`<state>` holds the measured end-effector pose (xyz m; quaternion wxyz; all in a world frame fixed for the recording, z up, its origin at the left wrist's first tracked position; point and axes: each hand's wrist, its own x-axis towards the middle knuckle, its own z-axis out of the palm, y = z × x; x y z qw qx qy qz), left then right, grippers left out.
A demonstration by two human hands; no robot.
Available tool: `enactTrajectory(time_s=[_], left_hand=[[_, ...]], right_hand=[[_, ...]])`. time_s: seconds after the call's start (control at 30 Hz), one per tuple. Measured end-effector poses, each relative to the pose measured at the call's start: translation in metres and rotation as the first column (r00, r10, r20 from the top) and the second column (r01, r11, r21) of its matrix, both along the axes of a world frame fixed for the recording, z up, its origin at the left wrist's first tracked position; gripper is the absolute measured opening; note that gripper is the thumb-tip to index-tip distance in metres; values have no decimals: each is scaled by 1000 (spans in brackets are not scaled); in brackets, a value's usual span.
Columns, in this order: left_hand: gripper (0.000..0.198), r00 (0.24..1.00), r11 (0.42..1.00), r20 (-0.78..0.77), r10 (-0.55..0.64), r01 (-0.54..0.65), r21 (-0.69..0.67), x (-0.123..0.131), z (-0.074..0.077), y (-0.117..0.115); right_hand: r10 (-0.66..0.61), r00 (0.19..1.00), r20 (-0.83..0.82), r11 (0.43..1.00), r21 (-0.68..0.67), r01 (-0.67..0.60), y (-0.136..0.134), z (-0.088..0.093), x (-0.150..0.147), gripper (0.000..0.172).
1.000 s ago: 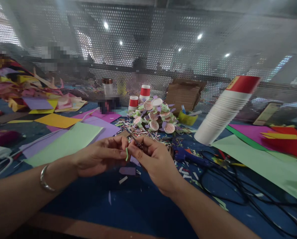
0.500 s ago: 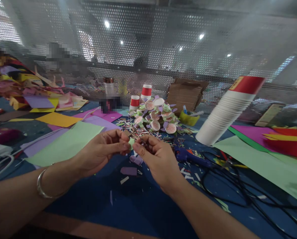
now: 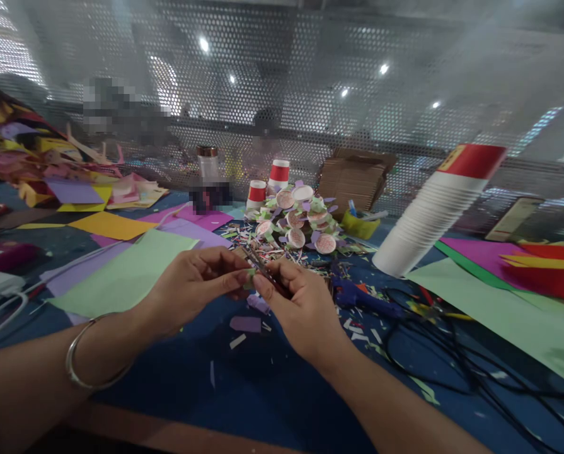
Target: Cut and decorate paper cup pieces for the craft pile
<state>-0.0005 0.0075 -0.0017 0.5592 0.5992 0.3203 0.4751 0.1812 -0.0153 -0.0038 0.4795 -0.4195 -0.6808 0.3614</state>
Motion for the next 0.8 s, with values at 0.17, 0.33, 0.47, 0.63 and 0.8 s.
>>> enactTrajectory(time_s=[0.17, 0.33, 0.47, 0.63, 0.8], left_hand=[[11, 999, 998, 46, 1, 2, -68, 1, 2, -2], [14, 999, 984, 53, -4, 14, -177, 0, 4, -3], [17, 998, 973, 40, -39, 47, -225, -2, 4, -1], [24, 997, 978, 61, -50, 62, -199, -4, 4, 1], [24, 993, 967, 117, -1, 31, -253, -4, 3, 2]], right_hand=[[-8, 1000, 15, 1000, 6, 8, 1, -2, 1, 20], [4, 1000, 8, 1000, 5, -4, 2, -3, 2, 18], [7, 1000, 1, 1000, -25, -7, 1, -1, 2, 19], [-7, 1000, -22, 997, -71, 5, 0, -1, 1, 21], [4, 996, -89, 985, -173, -19, -1, -4, 3, 33]])
